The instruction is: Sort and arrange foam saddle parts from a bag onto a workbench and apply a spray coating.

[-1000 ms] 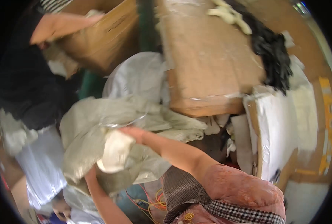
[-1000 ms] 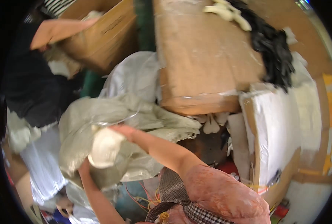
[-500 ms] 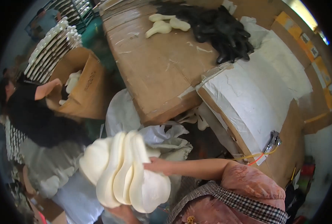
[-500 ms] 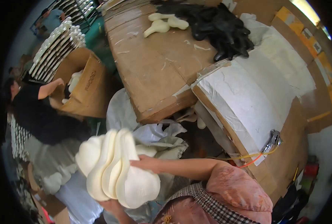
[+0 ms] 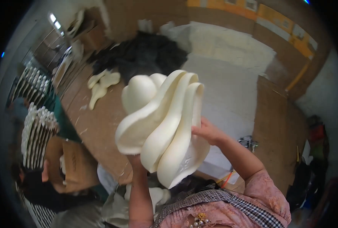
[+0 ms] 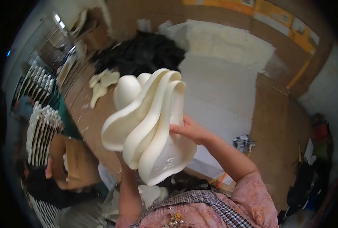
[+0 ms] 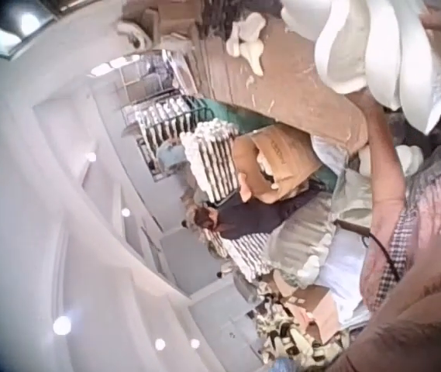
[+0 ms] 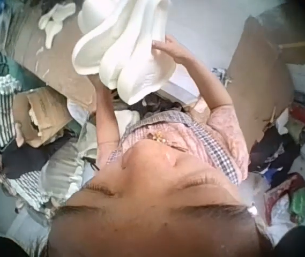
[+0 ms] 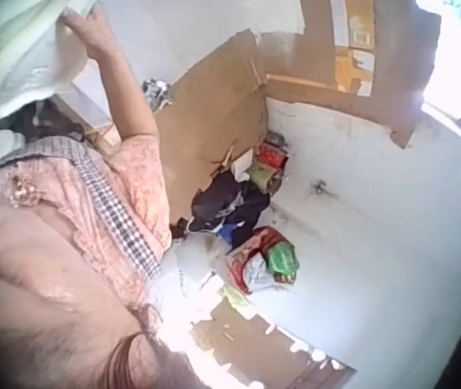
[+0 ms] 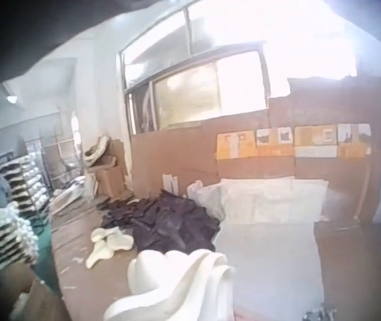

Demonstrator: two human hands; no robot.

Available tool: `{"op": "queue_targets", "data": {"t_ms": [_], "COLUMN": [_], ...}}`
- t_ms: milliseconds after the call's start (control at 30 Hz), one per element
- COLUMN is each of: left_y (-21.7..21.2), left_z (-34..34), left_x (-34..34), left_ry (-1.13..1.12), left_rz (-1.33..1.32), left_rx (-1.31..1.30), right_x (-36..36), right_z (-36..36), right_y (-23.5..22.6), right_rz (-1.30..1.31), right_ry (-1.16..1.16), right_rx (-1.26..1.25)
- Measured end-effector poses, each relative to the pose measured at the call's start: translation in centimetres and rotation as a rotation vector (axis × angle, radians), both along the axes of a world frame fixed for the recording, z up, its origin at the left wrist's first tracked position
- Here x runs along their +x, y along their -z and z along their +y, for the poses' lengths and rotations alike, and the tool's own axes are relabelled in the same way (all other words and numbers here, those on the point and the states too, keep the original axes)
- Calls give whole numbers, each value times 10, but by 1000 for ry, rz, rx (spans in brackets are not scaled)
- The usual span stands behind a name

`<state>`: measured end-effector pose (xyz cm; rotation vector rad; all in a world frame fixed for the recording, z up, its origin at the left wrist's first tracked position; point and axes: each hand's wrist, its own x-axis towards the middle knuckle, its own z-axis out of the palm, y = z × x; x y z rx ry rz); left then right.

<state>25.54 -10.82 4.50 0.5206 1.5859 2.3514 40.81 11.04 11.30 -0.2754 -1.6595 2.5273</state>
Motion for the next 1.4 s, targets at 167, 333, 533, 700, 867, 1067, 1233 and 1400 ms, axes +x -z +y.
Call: {"op": "queue_targets", "data": {"t_ms": [167, 333, 533, 700, 867, 1067, 1233, 1400], "left_y": [-36, -69, -13, 66, 92, 93, 98, 88], "left_z": [267, 464, 545, 559, 578, 592, 622, 630], "left_x": [-30, -34, -23, -4, -15, 15, -28, -34], "left_ry": [784, 1169, 912, 821, 813, 431, 379, 1063], "left_rz": [25, 169, 221, 34, 226, 754, 877, 231], "left_rx": [-308, -670, -567, -614, -810, -1107, -816, -849], "right_x": [78, 96, 93, 99, 117, 185, 207, 140], "right_z": [162, 239, 316, 337, 318, 313, 320, 309], "right_y": [-20, 1, 85, 169, 205, 131, 94, 96], "right_rz": [-118, -312, -159, -59, 144, -212, -316, -172], "right_ry": [372, 736, 1038, 1008, 1062, 1113, 963, 692], "right_rx": [221, 78, -43, -375, -584, -64, 126, 320]}}
